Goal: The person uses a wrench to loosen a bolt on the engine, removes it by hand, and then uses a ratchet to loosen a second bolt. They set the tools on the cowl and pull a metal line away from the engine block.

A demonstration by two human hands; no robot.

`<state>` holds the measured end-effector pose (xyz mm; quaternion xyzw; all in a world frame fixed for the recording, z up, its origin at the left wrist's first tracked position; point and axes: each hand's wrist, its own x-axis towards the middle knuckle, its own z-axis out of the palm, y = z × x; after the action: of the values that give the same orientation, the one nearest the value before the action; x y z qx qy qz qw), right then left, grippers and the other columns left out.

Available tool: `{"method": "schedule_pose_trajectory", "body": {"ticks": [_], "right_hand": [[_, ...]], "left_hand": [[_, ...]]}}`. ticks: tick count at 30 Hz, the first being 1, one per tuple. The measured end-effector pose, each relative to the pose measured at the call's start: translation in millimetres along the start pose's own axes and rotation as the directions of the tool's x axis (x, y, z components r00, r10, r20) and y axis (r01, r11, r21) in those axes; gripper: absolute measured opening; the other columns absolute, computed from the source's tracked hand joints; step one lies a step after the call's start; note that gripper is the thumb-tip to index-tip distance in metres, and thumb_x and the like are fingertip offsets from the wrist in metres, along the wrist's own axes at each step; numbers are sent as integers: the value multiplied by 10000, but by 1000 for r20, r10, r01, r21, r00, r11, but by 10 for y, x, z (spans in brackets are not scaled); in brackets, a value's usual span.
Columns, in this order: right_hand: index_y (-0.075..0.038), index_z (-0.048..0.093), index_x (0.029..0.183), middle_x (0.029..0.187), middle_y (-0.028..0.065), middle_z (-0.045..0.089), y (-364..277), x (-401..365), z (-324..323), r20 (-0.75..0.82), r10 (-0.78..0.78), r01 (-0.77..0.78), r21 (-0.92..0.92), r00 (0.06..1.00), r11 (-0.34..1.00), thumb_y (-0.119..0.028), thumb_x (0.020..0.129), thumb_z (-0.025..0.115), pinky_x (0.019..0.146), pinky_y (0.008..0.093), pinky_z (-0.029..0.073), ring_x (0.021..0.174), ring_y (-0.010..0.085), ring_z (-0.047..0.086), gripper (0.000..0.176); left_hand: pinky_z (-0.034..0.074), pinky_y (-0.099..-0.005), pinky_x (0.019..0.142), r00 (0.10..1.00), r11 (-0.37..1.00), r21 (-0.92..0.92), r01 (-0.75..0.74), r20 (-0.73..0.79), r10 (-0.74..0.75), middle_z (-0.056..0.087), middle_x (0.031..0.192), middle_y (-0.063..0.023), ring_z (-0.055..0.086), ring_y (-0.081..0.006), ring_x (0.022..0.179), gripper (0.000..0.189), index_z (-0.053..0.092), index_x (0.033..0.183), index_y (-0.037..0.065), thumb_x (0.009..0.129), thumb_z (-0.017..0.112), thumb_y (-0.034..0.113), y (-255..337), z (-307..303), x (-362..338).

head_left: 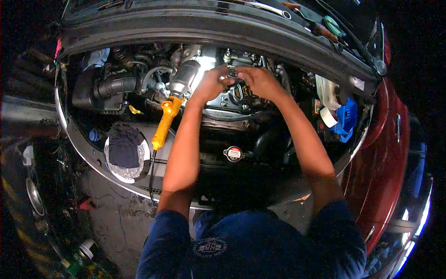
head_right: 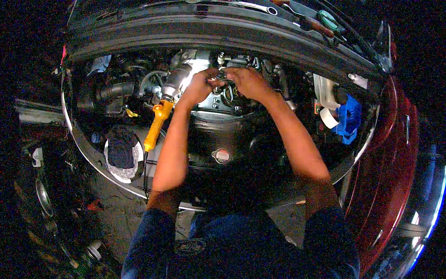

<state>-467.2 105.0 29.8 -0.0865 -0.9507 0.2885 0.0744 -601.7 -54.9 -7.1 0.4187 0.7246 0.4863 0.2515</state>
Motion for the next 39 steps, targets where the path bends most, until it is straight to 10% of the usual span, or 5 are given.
{"method": "schedule_pose_trajectory", "body": {"ticks": [8,20,23,29,39], "right_hand": [[-409,519,1451,1229,218,624,129,67,-70,102,-210,233,-410,972,882,-314,1031,523,928,553,522,1038,440,671,431],[-168,533,1450,1058,151,736,-157,-547,-198,153,357,-371,75,921,925,-366,1031,571,796,380,539,896,301,707,465],[-138,463,1505,1368,264,592,-738,-778,351,-6,458,-451,172,889,876,-372,1065,443,1103,467,424,1253,448,577,499],[-232,593,1413,1312,143,669,-112,-408,-385,178,312,-290,-140,933,947,-371,1053,505,1054,457,478,1195,365,641,395],[-99,680,1308,1257,64,712,-76,-443,-378,230,287,-357,378,930,854,-270,1006,641,1031,334,469,1152,178,633,349]], "left_hand": [[569,-357,784,999,1000,-23,-5,50,6,733,1119,-194,733,-242,866,461,649,1265,-7,874,789,195,-69,-23,-15],[516,-495,911,999,976,210,-50,7,50,703,1112,-247,661,-436,1072,399,635,1255,67,874,720,147,-64,-27,-9],[514,-495,923,978,960,188,-209,24,208,699,1115,-254,662,-436,1071,420,626,1270,47,856,688,80,-146,-26,27],[514,-467,958,994,994,103,-36,104,25,697,1158,-259,667,-412,1109,484,617,1324,37,842,659,35,10,-124,-22],[550,-434,818,995,988,119,-98,28,95,732,1011,-226,718,-381,930,420,660,1247,32,839,731,104,-64,-63,-31]]}}
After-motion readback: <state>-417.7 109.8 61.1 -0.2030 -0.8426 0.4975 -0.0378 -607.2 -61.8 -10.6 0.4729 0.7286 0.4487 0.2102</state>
